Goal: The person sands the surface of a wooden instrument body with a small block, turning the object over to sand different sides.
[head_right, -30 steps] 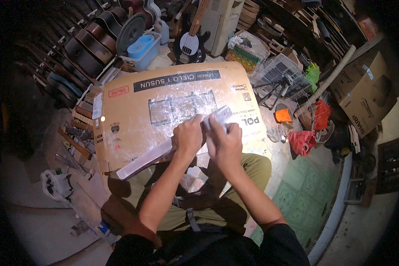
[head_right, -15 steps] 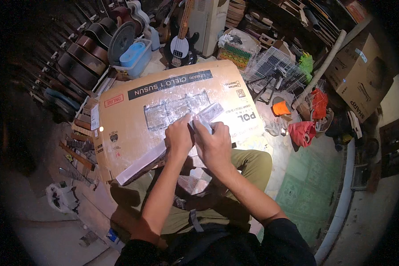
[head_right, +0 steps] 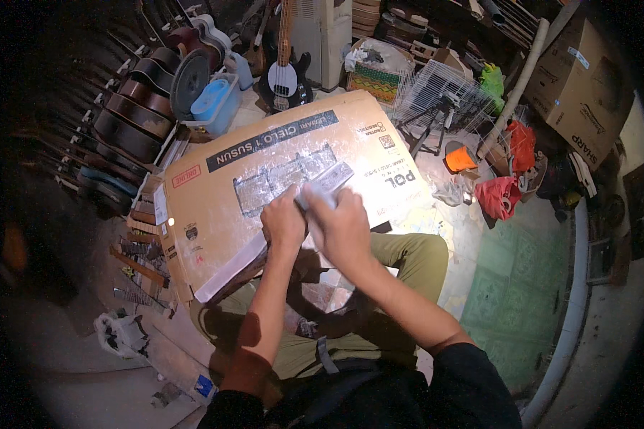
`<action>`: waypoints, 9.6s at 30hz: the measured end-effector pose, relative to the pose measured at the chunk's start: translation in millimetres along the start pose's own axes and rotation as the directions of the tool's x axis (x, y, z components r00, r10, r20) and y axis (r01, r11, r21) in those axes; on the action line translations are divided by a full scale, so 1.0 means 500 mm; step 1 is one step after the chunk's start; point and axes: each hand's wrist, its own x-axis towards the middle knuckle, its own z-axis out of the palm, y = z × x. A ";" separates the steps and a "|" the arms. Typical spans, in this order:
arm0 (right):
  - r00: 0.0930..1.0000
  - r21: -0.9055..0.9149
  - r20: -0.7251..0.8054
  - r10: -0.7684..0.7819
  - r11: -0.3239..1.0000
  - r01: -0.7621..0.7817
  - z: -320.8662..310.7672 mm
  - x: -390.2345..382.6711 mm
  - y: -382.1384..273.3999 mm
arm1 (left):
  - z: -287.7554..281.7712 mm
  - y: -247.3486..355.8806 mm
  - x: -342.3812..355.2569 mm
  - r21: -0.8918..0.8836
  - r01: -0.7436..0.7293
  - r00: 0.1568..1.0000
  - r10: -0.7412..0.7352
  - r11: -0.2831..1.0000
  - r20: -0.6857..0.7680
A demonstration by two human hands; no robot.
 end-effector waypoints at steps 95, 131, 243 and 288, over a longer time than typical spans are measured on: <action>0.866 -0.103 0.019 0.501 0.862 -0.496 0.331 -0.246 0.362 | -0.027 -0.050 -0.005 0.191 -0.075 0.997 0.073 0.979 0.016; 0.763 0.700 0.605 0.227 -0.609 -0.374 0.026 -0.136 0.230 | -0.036 -0.058 -0.019 0.125 -0.144 0.989 0.145 0.982 0.001; 0.992 0.155 0.003 0.125 0.980 -0.124 0.017 -0.016 0.191 | 0.008 -0.052 -0.079 0.139 -0.221 0.967 0.235 0.965 -0.094; 0.991 0.135 -0.067 0.117 0.985 -0.107 0.012 -0.041 0.191 | 0.024 -0.032 -0.089 0.102 -0.251 0.960 0.261 0.963 -0.099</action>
